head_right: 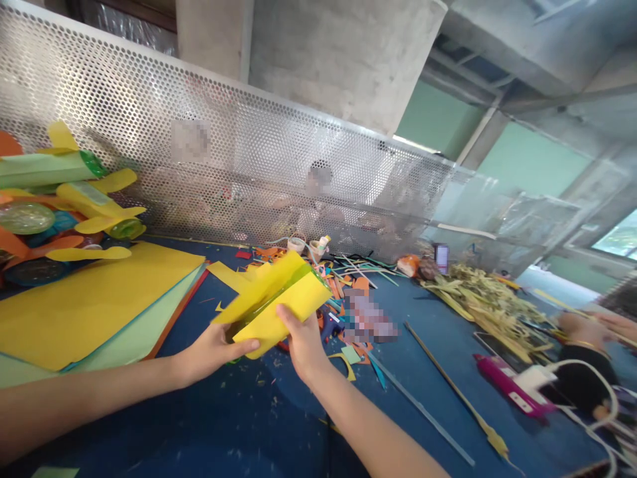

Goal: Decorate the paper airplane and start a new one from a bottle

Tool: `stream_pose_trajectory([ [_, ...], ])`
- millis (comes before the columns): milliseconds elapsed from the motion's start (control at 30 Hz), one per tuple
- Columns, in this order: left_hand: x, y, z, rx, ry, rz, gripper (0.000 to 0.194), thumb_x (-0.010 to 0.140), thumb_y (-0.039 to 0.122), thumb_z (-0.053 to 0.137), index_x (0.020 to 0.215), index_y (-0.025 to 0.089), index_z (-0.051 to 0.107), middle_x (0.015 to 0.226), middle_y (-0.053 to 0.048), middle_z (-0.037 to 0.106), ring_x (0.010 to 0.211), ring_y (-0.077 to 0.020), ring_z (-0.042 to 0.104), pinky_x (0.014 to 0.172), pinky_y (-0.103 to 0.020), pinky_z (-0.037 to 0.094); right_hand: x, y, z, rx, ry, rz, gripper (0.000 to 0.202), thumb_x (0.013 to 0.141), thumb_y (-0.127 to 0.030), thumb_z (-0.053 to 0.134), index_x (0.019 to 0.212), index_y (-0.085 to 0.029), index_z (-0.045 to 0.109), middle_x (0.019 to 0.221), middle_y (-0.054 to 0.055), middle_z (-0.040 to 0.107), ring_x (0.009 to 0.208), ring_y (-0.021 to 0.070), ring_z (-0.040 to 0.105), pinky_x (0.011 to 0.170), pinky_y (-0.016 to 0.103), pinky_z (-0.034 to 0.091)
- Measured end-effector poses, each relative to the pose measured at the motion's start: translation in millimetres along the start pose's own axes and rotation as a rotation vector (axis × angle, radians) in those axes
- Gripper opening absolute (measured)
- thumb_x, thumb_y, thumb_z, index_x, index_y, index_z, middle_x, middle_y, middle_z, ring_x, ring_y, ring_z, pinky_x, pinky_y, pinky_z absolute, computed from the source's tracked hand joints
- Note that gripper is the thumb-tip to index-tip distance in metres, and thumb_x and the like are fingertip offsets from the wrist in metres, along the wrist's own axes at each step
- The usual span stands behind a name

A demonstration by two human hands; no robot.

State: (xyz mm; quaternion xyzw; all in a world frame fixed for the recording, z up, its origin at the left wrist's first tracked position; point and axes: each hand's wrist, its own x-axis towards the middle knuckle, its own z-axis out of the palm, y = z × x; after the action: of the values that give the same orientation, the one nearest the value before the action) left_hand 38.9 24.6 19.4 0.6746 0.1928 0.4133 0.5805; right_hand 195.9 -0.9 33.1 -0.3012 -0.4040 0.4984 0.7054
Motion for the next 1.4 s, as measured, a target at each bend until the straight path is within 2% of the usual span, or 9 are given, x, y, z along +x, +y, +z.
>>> stream_pose_trajectory([
  [233, -2.7, -4.3, 2.4, 0.147, 0.045, 0.068, 0.06, 0.076, 0.034, 0.067, 0.13, 0.022, 0.045, 0.133, -0.007, 0.049, 0.121, -0.0263, 0.047, 0.103, -0.042, 0.037, -2.9, -2.2, 2.7, 0.007, 0.052, 0.013, 0.047, 0.076, -0.031, 0.066, 0.12, -0.021, 0.055, 0.11, 0.006, 0.066, 0.098, 0.0249, 0.062, 0.081, 0.038, 0.051],
  [367, -2.0, -9.2, -0.1, 0.252, 0.026, 0.157, 0.063, 0.081, 0.032, 0.061, 0.137, 0.028, 0.033, 0.142, -0.006, 0.038, 0.128, -0.0247, 0.038, 0.106, -0.041, 0.034, 0.5, -3.2, 3.5, 0.047, 0.08, 0.019, 0.05, 0.075, -0.03, 0.067, 0.122, -0.021, 0.052, 0.111, 0.006, 0.065, 0.099, 0.0247, 0.061, 0.083, 0.038, 0.05],
  [533, -0.5, -12.8, -5.4, 0.543, -0.032, 0.321, 0.058, 0.086, 0.029, 0.053, 0.139, 0.03, 0.029, 0.139, -0.008, 0.04, 0.125, -0.0245, 0.04, 0.105, -0.045, 0.033, 2.9, -3.9, 4.1, 0.044, 0.159, 0.002, 0.059, 0.069, -0.026, 0.071, 0.123, -0.024, 0.05, 0.111, 0.004, 0.065, 0.101, 0.0244, 0.06, 0.084, 0.039, 0.05],
  [833, -3.0, -9.3, -4.3, 0.731, -0.059, 0.367, 0.056, 0.092, 0.027, 0.042, 0.142, 0.031, 0.019, 0.141, -0.007, 0.034, 0.126, -0.0243, 0.039, 0.102, -0.043, 0.038, 1.3, -8.0, 6.9, 0.047, 0.162, 0.034, 0.051, 0.068, -0.027, 0.072, 0.116, -0.024, 0.055, 0.108, 0.003, 0.066, 0.101, 0.0255, 0.06, 0.083, 0.039, 0.05],
  [1067, -1.6, -11.2, -8.3, 0.89, -0.095, 0.425, 0.056, 0.091, 0.012, 0.033, 0.142, 0.032, 0.019, 0.149, -0.004, 0.018, 0.133, -0.0247, 0.029, 0.106, -0.041, 0.033, 2.7, -2.8, 4.5, 0.066, 0.195, -0.009, 0.056, 0.068, -0.024, 0.072, 0.121, -0.024, 0.051, 0.1, 0.002, 0.068, 0.091, 0.0209, 0.062, 0.081, 0.036, 0.05],
  [1233, -2.0, -8.2, -12.4, 1.014, -0.152, 0.492, 0.063, 0.088, 0.008, 0.033, 0.144, 0.026, 0.011, 0.151, -0.009, 0.014, 0.134, -0.0269, 0.025, 0.106, -0.044, 0.032, 1.8, -2.9, 7.0, 0.05, 0.211, -0.003, 0.054, 0.066, -0.026, 0.072, 0.117, -0.024, 0.053, 0.103, 0.003, 0.068, 0.094, 0.0228, 0.062, 0.081, 0.037, 0.05],
  [1400, -1.5, -7.1, -18.0, 1.115, -0.172, 0.603, 0.063, 0.089, 0.013, 0.033, 0.145, 0.021, 0.007, 0.149, -0.015, 0.017, 0.132, -0.03, 0.029, 0.102, -0.045, 0.037, -1.6, -4.5, 7.7, 0.012, 0.191, -0.009, 0.051, 0.066, -0.029, 0.073, 0.113, -0.022, 0.055, 0.104, 0.004, 0.068, 0.094, 0.0243, 0.063, 0.082, 0.039, 0.05],
])
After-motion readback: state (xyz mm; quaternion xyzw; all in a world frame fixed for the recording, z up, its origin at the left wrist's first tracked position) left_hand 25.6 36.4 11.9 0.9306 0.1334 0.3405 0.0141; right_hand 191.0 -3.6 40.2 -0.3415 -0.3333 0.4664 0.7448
